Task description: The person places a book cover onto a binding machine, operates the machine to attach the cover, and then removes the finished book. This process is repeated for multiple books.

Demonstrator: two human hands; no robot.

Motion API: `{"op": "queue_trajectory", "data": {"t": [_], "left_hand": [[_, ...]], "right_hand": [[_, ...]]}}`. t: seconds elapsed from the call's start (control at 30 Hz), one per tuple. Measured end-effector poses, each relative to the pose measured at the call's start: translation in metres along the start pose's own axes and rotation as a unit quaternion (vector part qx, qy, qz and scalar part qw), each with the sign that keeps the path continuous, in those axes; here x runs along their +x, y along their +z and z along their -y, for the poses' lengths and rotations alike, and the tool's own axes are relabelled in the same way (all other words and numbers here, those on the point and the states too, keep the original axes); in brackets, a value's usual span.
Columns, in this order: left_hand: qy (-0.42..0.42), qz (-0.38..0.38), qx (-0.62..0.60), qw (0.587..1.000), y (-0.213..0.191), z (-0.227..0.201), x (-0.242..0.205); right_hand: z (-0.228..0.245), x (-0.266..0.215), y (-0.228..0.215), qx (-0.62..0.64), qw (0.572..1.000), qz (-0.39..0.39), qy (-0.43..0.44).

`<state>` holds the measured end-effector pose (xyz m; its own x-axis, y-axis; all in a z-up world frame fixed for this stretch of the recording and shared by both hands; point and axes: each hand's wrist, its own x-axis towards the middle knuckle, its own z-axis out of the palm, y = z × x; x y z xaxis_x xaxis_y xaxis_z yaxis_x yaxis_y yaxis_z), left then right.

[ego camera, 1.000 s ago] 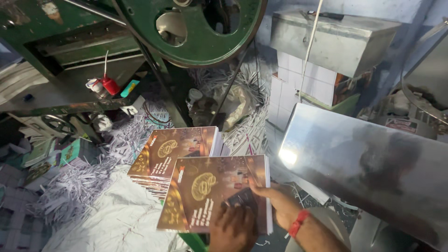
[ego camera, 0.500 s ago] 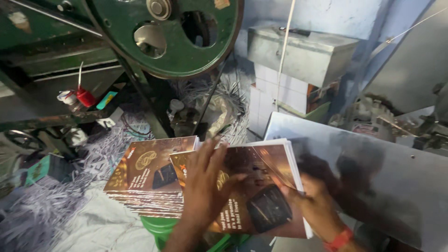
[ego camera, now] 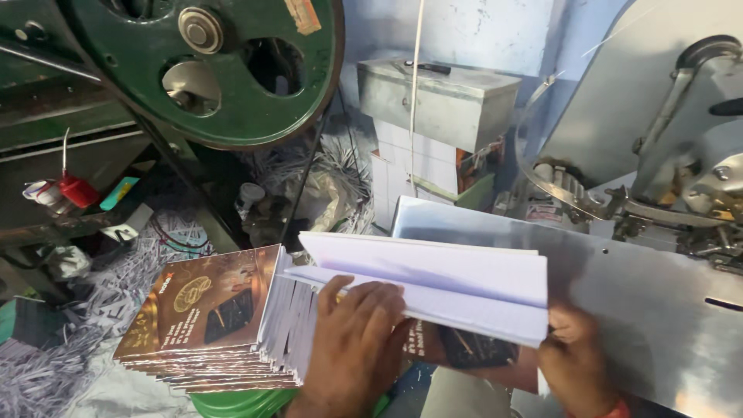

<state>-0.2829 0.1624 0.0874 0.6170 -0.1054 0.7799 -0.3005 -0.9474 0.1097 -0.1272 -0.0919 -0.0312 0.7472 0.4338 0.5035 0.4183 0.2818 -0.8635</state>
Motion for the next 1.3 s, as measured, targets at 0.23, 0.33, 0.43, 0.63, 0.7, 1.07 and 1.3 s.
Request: {"op": "queue_trajectory", "data": {"t": [0.23, 0.33, 0.43, 0.63, 0.7, 1.07, 1.3], "left_hand": [[-0.244, 0.270, -0.174, 0.915, -0.056, 0.102, 0.015], [-0.337, 0.239, -0.441, 0.797, -0.046, 0.114, -0.009], [-0.440, 0.188, -0.492, 0.728, -0.023, 0.104, -0.050], [-0.452, 0.059, -0.096, 0.885, 0.030, 0.091, -0.095], [-0.397, -0.021, -0.077, 0.914, 0.027, 0.103, -0.093], [-0.461, -0.087, -0.133, 0.873, 0.000, 0.170, -0.070], [-0.458, -0.096, -0.164, 0.869, 0.008, 0.205, -0.061]], "right_hand": [[0.037, -0.002, -0.017, 0.028, 0.989, -0.079, 0.120], [0.046, -0.003, -0.017, 0.076, 0.986, -0.086, 0.118], [0.052, 0.002, -0.017, 0.092, 0.984, -0.095, 0.116], [0.071, 0.017, 0.001, 0.136, 0.979, -0.076, 0.130], [0.082, 0.022, 0.012, 0.193, 0.965, -0.080, 0.158], [0.147, 0.025, 0.039, -0.217, 0.973, 0.016, -0.081], [0.120, 0.040, 0.064, -0.005, 0.994, 0.034, 0.107]]}}
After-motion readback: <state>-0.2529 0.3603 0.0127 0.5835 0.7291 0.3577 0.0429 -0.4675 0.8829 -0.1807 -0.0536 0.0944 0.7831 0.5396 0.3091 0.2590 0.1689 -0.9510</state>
